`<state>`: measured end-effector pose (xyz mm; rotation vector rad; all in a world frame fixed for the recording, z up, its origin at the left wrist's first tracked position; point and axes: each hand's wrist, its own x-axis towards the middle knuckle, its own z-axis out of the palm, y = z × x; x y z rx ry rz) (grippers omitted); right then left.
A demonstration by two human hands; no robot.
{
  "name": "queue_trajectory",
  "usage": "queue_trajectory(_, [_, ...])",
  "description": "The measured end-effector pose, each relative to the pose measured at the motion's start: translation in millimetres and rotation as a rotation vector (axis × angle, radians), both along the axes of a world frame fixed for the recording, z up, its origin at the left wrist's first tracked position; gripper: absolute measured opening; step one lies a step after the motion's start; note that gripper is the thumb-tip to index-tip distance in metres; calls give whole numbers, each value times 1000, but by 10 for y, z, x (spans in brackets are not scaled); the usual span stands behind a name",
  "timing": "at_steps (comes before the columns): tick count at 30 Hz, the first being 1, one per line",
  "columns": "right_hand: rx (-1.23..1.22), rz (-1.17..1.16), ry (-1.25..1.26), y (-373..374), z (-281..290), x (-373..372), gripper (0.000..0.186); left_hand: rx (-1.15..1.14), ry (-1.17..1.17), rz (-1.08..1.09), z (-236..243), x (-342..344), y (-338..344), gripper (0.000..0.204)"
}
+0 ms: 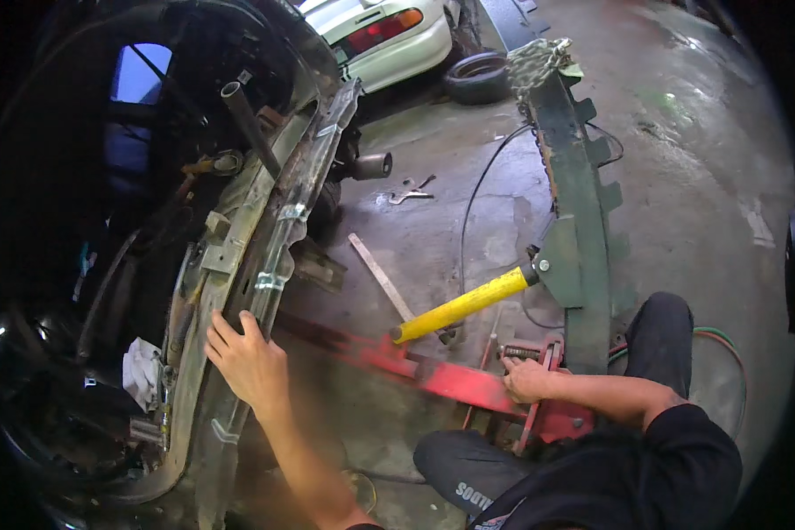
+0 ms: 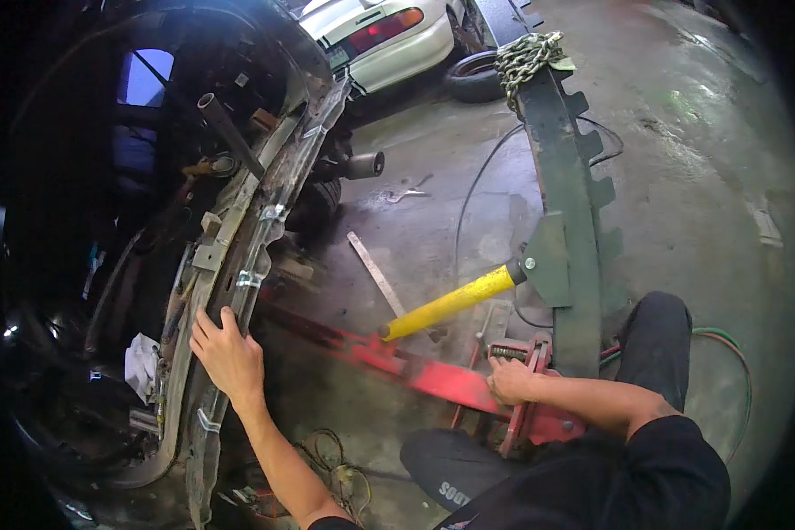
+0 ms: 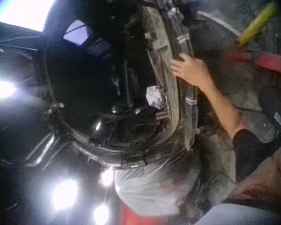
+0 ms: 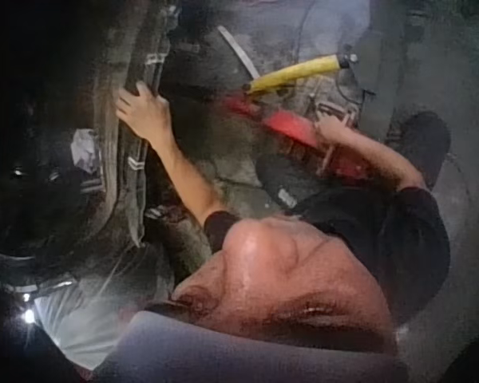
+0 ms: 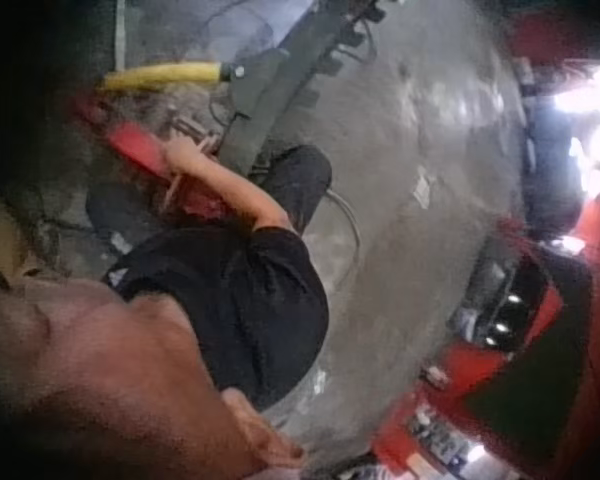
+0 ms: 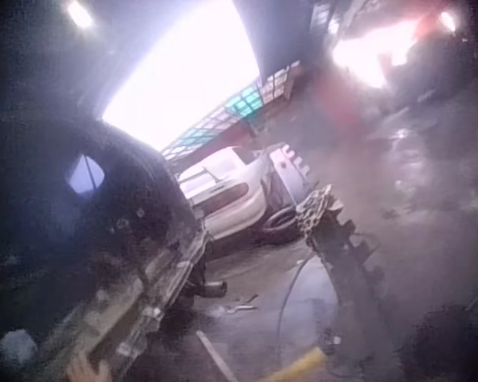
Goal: The person uses a welding torch to heat a section of a vehicle frame and then strikes it with a hammer while holding a metal block against it.
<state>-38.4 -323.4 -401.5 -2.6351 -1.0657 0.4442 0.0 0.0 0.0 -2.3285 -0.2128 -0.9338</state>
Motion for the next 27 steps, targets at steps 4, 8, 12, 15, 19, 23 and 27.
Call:
queue_trajectory(4, [-4, 22, -33, -50, -44, -23, 41, 37, -14, 12, -29, -20, -12, 43])
queue_trajectory(8, [10, -13, 93, -123, 66, 48, 44, 58, -29, 5, -71, 12, -21, 44])
queue_trajectory(12, [50, 24, 49, -53, -28, 25, 43, 75, 1, 50, -32, -28, 5, 41])
queue_trajectory(15, [49, -8, -45, -148, 19, 78, 40, 113, -7, 40, -18, 86, -17, 43])
queue_trajectory(19, [-37, -20, 10, -244, 84, 215, 28, 208, -47, -42, -119, 269, 72, 48])
queue_trajectory(23, [54, 46, 130, -212, -98, 209, 28, 56, -91, -402, -125, -81, 112, 47])
queue_trajectory(27, [146, -23, 184, -297, 267, 242, 37, -216, 26, -792, -970, -565, -144, 35])
